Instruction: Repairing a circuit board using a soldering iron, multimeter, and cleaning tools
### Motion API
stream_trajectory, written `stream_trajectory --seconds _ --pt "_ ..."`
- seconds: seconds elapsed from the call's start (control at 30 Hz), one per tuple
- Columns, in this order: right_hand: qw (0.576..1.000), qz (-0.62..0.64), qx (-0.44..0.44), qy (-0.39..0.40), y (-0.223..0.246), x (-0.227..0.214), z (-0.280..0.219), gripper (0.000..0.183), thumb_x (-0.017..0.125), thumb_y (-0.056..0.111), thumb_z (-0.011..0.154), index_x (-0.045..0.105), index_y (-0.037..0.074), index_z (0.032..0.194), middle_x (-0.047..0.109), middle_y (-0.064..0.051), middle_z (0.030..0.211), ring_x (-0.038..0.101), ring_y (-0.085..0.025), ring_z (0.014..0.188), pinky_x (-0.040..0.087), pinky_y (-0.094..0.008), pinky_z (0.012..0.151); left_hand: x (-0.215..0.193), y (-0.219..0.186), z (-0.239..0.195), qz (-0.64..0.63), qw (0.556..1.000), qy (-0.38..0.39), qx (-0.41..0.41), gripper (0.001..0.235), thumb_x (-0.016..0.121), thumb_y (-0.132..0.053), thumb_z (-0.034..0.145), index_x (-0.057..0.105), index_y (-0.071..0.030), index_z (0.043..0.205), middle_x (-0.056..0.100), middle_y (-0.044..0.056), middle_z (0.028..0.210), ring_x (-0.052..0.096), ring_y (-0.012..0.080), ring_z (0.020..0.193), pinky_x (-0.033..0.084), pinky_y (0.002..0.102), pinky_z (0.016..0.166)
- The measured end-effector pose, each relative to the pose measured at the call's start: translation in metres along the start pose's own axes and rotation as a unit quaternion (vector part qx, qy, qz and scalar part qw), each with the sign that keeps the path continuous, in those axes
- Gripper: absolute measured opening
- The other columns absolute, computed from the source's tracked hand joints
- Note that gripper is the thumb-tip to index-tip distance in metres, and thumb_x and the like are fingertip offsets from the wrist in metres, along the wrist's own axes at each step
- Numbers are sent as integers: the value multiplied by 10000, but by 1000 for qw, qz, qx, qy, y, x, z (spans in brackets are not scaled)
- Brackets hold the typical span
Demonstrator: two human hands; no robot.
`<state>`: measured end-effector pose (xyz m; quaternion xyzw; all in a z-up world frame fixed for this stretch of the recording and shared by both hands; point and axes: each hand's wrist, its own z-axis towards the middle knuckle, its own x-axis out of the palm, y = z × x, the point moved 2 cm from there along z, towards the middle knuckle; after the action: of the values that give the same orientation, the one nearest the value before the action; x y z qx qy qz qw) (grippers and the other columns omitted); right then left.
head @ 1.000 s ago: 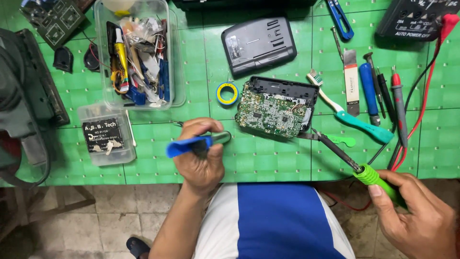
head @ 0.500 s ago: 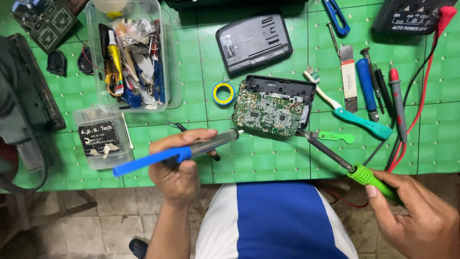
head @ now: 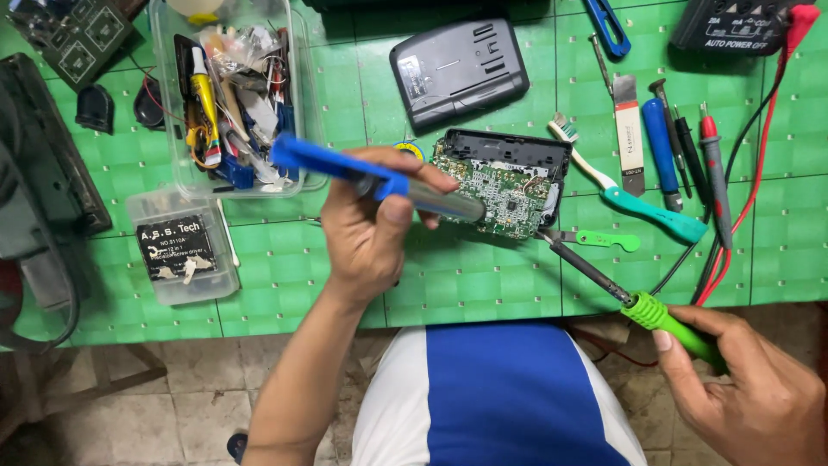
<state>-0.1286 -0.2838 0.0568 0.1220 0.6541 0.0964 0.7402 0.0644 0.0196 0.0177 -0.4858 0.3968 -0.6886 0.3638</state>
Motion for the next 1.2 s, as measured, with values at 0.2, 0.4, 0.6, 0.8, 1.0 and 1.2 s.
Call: stream_trajectory --seconds 0.2,0.4,0.6,0.8,1.0,1.2 --pt "999 24 -29 -3 12 -3 9 131 794 38 1013 754 -43 1107 771 -75 1018 660 -181 750 504 -318 734 9 1 16 42 999 10 -22 323 538 -383 1101 498 -92 1237 693 175 996 697 191 839 543 225 606" --pt "999 25 -27 0 15 -2 11 130 797 26 1023 758 -32 1132 773 -71 1014 673 -181 767 505 -317 740 15 1 23 66 997 42 -28 308 525 -391 1098 493 -113 1226 690 123 989 653 142 777 522 215 603" --pt "999 16 -32 -2 16 -4 11 114 794 36 1025 761 -36 1106 774 -73 1008 670 -181 760 502 -319 733 13 9 18 57 998 11 -36 336 525 -402 1089 499 -87 1201 673 141 973 699 164 862 530 203 588" --pt "999 19 -39 -1 17 -5 9 114 799 19 1006 758 -60 1076 785 -76 1048 693 -175 805 511 -306 725 9 14 16 50 998 -7 -45 334 537 -401 1081 501 -89 1192 686 154 959 648 146 759 512 210 582" --pt "997 28 -76 12 29 -10 21 107 763 33 984 758 -64 1030 785 -89 1010 708 -184 814 524 -297 770 8 18 16 69 996 -13 -48 335 536 -405 1077 503 -92 1192 687 149 968 671 150 795 521 206 587" --pt "997 20 -67 9 31 -9 19 102 771 31 993 777 -43 1063 782 -93 992 701 -184 806 514 -300 765 9 13 16 87 995 -9 -38 352 523 -411 1078 500 -79 1191 694 152 963 675 157 784 537 211 590"
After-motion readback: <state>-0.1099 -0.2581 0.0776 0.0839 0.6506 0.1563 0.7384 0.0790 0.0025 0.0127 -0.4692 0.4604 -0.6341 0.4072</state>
